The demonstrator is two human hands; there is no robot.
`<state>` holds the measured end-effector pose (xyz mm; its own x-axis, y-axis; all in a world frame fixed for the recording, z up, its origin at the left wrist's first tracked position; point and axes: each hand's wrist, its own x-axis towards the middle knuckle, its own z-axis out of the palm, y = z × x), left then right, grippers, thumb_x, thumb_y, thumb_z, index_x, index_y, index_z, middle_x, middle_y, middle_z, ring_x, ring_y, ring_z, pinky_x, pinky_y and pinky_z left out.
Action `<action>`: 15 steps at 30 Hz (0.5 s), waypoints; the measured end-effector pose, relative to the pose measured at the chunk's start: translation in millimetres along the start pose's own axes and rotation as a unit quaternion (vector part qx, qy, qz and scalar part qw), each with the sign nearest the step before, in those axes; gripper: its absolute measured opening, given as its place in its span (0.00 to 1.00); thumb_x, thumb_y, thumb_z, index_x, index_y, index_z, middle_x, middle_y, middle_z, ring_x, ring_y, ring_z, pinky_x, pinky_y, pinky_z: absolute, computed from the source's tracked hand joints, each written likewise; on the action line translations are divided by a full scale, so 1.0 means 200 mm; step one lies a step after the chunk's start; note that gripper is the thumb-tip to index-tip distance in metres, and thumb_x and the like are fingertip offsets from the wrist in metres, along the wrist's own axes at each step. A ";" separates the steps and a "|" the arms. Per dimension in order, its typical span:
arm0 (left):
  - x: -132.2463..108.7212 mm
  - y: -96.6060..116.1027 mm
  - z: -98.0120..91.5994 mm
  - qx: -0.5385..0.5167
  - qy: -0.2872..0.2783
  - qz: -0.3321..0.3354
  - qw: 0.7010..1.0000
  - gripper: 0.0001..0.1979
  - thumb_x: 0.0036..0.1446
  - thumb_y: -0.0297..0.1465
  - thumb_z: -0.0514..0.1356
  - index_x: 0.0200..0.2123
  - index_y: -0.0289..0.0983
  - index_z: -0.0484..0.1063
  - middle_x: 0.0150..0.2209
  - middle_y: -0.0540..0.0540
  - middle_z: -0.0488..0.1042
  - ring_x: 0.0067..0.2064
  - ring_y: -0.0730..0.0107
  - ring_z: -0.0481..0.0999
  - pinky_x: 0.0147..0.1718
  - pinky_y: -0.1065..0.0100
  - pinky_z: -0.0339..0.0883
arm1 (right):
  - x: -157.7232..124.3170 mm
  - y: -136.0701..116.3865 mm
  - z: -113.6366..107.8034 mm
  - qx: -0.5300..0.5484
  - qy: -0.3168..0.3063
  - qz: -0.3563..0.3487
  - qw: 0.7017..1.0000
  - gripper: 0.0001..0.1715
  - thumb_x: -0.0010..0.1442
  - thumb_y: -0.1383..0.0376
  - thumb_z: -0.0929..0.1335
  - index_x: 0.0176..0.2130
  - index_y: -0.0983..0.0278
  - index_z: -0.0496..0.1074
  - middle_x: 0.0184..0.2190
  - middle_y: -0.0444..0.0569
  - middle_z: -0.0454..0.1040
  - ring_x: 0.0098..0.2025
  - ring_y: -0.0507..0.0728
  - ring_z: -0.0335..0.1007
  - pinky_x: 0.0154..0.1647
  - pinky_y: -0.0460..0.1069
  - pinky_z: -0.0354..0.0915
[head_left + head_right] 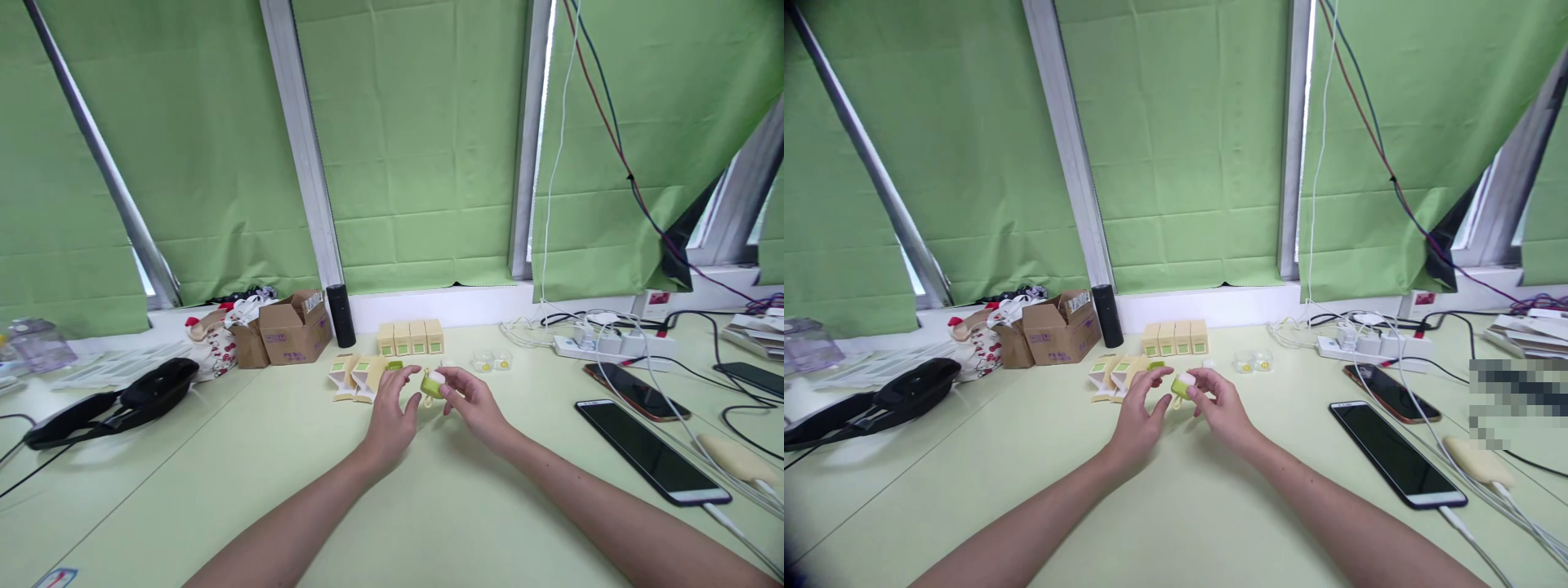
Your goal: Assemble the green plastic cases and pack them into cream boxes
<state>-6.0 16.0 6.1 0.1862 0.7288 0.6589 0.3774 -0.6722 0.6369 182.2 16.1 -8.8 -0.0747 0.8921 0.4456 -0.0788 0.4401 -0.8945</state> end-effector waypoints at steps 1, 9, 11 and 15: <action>0.00 0.00 0.00 0.017 -0.004 0.018 1.000 0.22 0.62 0.23 0.59 0.58 0.45 0.72 0.55 0.42 0.75 0.57 0.55 0.71 0.58 0.53 0.66 | 0.00 0.00 0.00 0.017 0.001 0.013 1.000 0.28 0.60 0.46 0.73 0.50 0.62 0.75 0.39 0.51 0.78 0.41 0.59 0.75 0.31 0.50 0.73; -0.02 -0.01 0.00 0.083 -0.044 0.103 0.990 0.30 0.60 0.18 0.58 0.62 0.47 0.68 0.64 0.42 0.68 0.65 0.50 0.61 0.63 0.44 0.62 | 0.00 -0.03 0.01 0.052 0.001 0.084 0.995 0.33 0.54 0.41 0.75 0.45 0.64 0.79 0.38 0.52 0.79 0.35 0.57 0.74 0.28 0.49 0.72; -0.02 -0.01 0.00 0.094 -0.051 0.108 0.988 0.30 0.59 0.18 0.58 0.62 0.47 0.68 0.64 0.42 0.67 0.66 0.50 0.59 0.64 0.43 0.62 | 0.00 -0.04 0.01 0.054 0.000 0.089 0.995 0.32 0.54 0.41 0.75 0.43 0.64 0.79 0.36 0.51 0.79 0.35 0.57 0.73 0.28 0.49 0.71; -0.02 -0.01 0.00 0.107 -0.056 0.115 0.986 0.27 0.60 0.19 0.60 0.59 0.47 0.71 0.62 0.41 0.67 0.65 0.50 0.60 0.63 0.46 0.63 | 0.00 -0.05 0.02 0.056 -0.011 0.096 0.994 0.31 0.55 0.40 0.75 0.40 0.64 0.80 0.33 0.49 0.77 0.35 0.56 0.73 0.28 0.48 0.69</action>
<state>-8.5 13.9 1.8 0.3838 0.5788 0.7195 0.4941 -0.7870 0.3695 179.4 10.9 0.2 -0.1206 0.9556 0.2688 -0.1701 0.2469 -0.9540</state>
